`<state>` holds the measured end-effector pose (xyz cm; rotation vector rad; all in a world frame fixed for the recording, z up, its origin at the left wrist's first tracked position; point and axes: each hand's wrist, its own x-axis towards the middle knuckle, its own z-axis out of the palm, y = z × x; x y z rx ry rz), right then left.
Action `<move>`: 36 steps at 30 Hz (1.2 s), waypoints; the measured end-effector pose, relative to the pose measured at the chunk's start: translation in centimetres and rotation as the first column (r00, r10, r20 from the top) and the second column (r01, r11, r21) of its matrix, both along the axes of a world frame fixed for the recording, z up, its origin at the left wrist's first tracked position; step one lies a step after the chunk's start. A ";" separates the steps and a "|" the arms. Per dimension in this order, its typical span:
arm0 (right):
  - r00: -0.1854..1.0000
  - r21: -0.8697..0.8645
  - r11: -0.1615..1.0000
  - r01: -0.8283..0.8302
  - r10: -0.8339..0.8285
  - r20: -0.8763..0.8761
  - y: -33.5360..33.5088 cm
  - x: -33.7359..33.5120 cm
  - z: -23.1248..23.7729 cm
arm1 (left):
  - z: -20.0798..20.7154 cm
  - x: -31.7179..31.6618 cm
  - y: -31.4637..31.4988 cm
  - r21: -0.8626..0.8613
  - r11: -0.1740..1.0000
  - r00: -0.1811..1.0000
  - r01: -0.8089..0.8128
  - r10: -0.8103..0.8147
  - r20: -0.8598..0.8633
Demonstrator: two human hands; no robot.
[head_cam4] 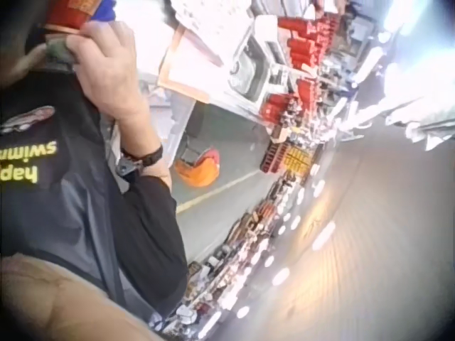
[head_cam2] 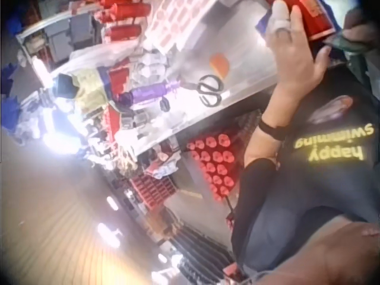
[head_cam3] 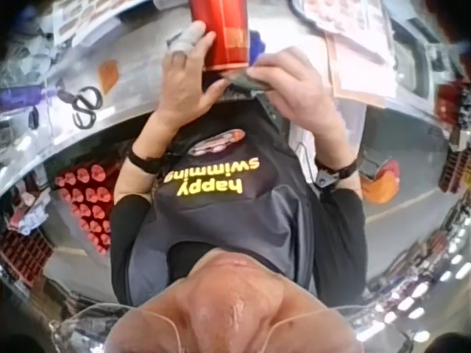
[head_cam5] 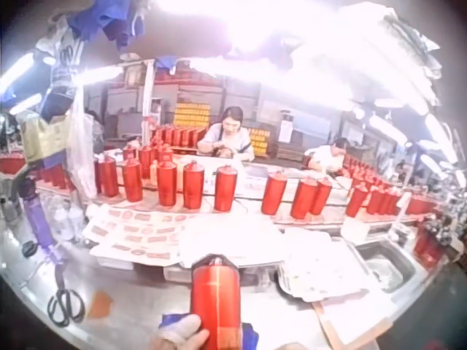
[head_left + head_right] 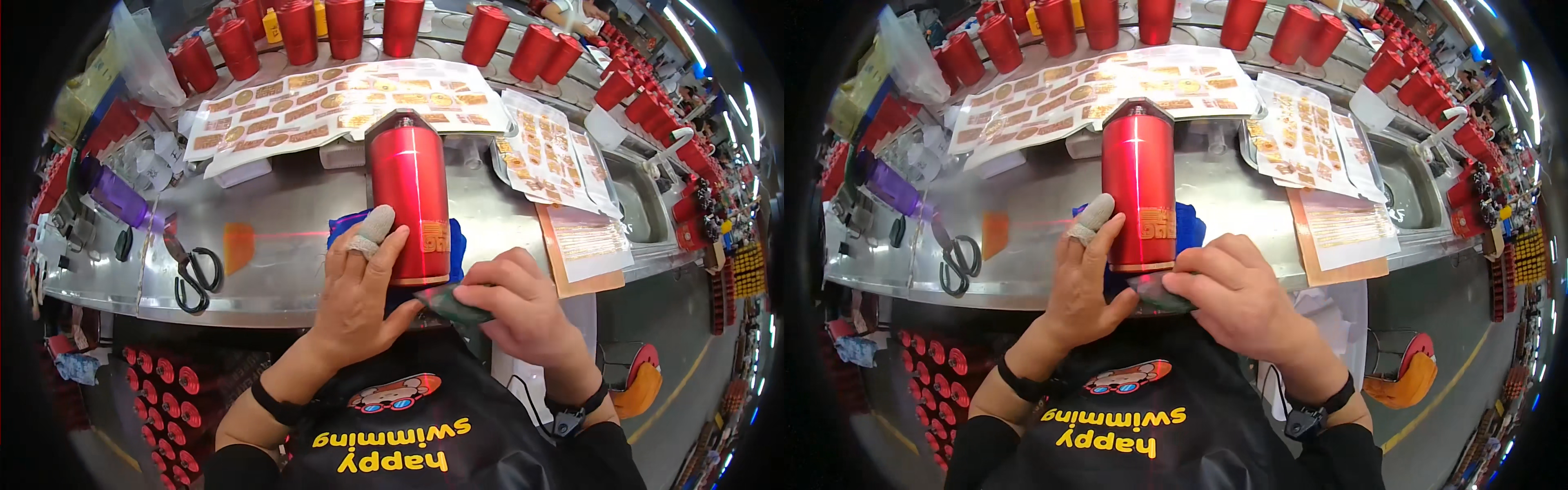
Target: The person applies labels to a red bottle by hand, smoothing them with a scraper and a cloth. They pick up labels from a sheet, align them on the bottle, and press them down before setting the bottle aside to repeat the process.
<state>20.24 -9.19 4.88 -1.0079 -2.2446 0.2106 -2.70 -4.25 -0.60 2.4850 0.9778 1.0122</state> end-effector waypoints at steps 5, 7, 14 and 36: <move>0.996 0.150 0.989 0.013 -0.026 0.080 0.7 -1.2 -1.0 | -0.7 1.3 0.3 0.105 0.993 0.997 -0.062 0.066 -0.036; 0.998 0.140 0.990 0.004 -0.014 0.067 0.7 -1.2 -1.4 | -1.0 1.6 0.5 0.184 0.978 0.994 -0.099 0.108 -0.037; 0.999 0.096 0.995 -0.028 0.026 0.022 0.7 -1.0 -2.1 | -3.5 0.8 0.3 -0.026 0.998 0.982 -0.051 0.055 0.180; 0.995 0.063 0.996 -0.055 0.060 -0.084 1.0 -0.6 -3.0 | -3.0 1.0 0.8 0.034 0.995 0.978 -0.091 0.083 0.189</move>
